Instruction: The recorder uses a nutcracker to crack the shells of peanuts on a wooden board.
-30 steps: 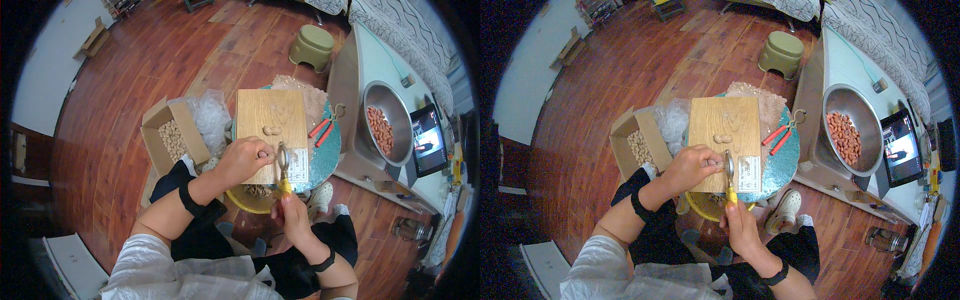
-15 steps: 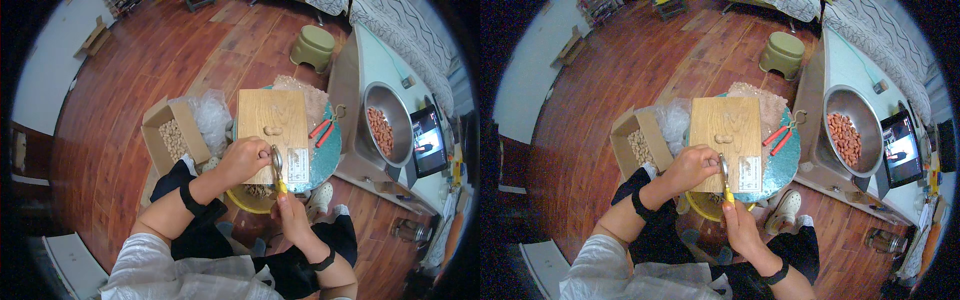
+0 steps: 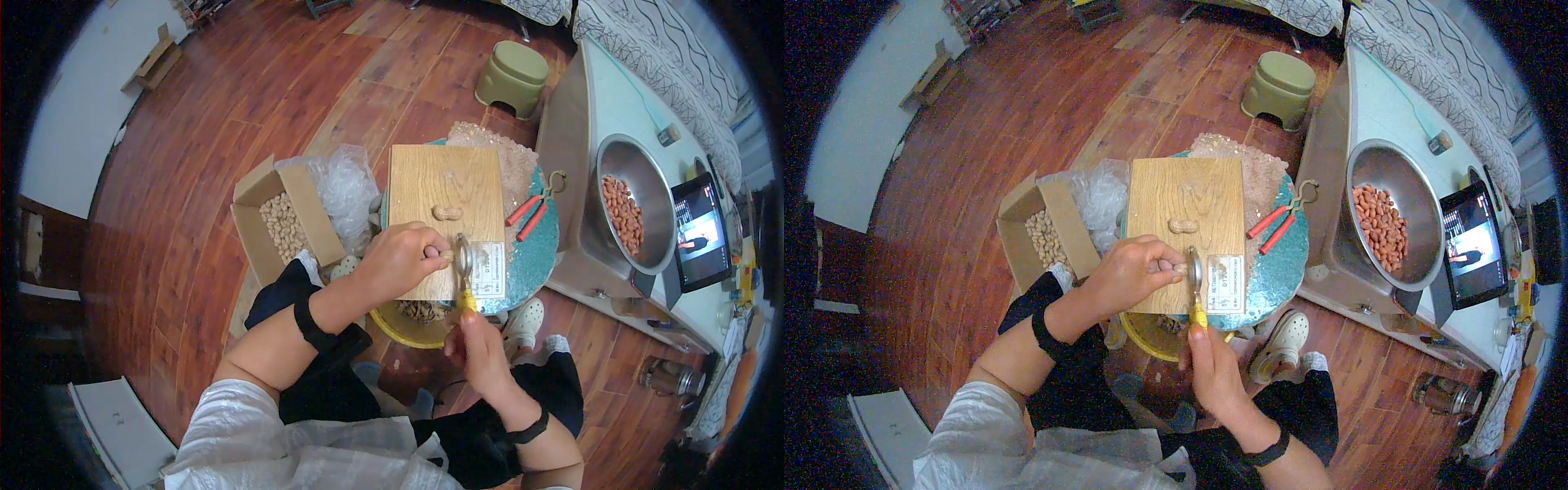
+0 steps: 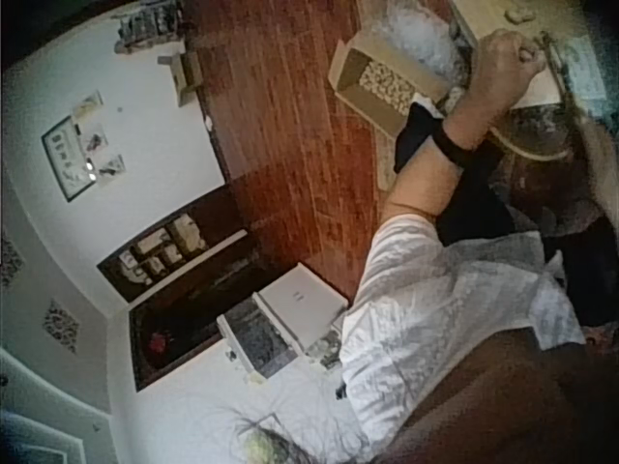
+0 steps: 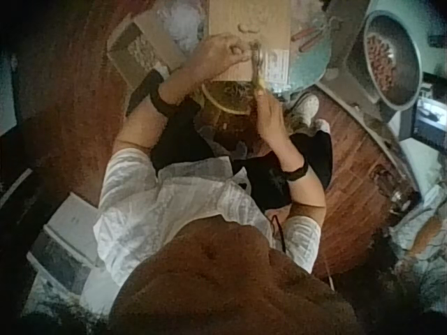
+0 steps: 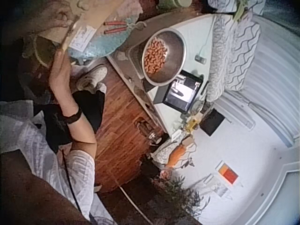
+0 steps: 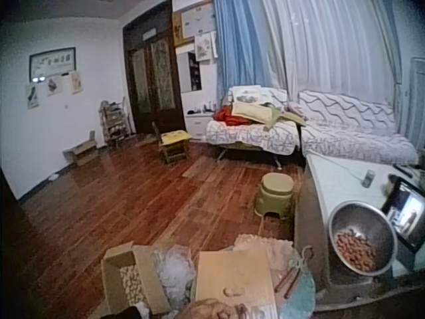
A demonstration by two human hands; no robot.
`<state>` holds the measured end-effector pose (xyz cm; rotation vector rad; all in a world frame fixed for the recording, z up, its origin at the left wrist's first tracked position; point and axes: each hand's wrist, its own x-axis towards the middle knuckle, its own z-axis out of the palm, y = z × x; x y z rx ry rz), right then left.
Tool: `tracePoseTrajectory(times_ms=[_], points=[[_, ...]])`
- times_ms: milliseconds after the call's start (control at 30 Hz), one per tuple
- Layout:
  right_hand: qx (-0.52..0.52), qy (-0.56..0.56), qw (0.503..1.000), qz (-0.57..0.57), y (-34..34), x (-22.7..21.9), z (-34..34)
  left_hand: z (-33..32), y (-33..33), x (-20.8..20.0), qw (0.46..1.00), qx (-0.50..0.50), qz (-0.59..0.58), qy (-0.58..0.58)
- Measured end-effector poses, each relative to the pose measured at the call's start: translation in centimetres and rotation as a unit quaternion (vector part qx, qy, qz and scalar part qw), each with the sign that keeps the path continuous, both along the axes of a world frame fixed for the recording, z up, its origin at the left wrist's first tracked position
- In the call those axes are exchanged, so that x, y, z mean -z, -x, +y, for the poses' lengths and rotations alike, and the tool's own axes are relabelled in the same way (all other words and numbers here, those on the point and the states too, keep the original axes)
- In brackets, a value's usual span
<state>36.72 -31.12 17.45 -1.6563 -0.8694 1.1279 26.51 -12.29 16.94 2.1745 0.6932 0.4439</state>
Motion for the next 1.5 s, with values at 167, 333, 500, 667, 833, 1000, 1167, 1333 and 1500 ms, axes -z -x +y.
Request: tracePoseTrajectory(times_ms=[167,333,500,667,833,1000,1167,1333,1500], points=[[0.006,-0.016,1.0,-0.023,0.0,-0.1,0.0,-0.1,0.0,-0.2,1.0,-0.006,0.001,0.006],[-0.023,0.059,0.997,0.04,0.0,0.1,0.1,0.0,0.0,-0.1,1.0,-0.005,-0.001,-0.008],[-0.035,0.007,0.998,-0.057,0.1,-0.1,0.0,0.0,0.1,0.0,1.0,-0.001,-0.003,-0.026],[-0.013,0.036,0.999,0.029,0.0,-0.3,0.0,0.0,0.1,-0.1,1.0,-0.002,-0.004,-0.002],[-0.04,0.047,0.998,-0.006,-0.1,0.3,0.0,0.0,0.1,0.0,1.0,-0.001,0.007,-0.014],[0.007,0.028,0.992,0.125,-0.2,-0.1,-0.1,0.1,0.3,-0.3,1.0,0.014,-0.004,-0.003],[0.064,-0.003,0.988,0.142,-0.9,-1.0,-0.1,0.6,0.0,-0.8,1.0,0.023,-0.014,0.008],[0.055,-0.02,0.991,0.121,-0.8,-0.7,-0.2,0.7,-0.1,-0.5,0.993,0.106,-0.012,-0.049],[0.052,-0.026,0.994,0.092,-1.0,-0.2,-0.2,0.7,0.0,-0.4,0.988,0.137,0.011,-0.074]])
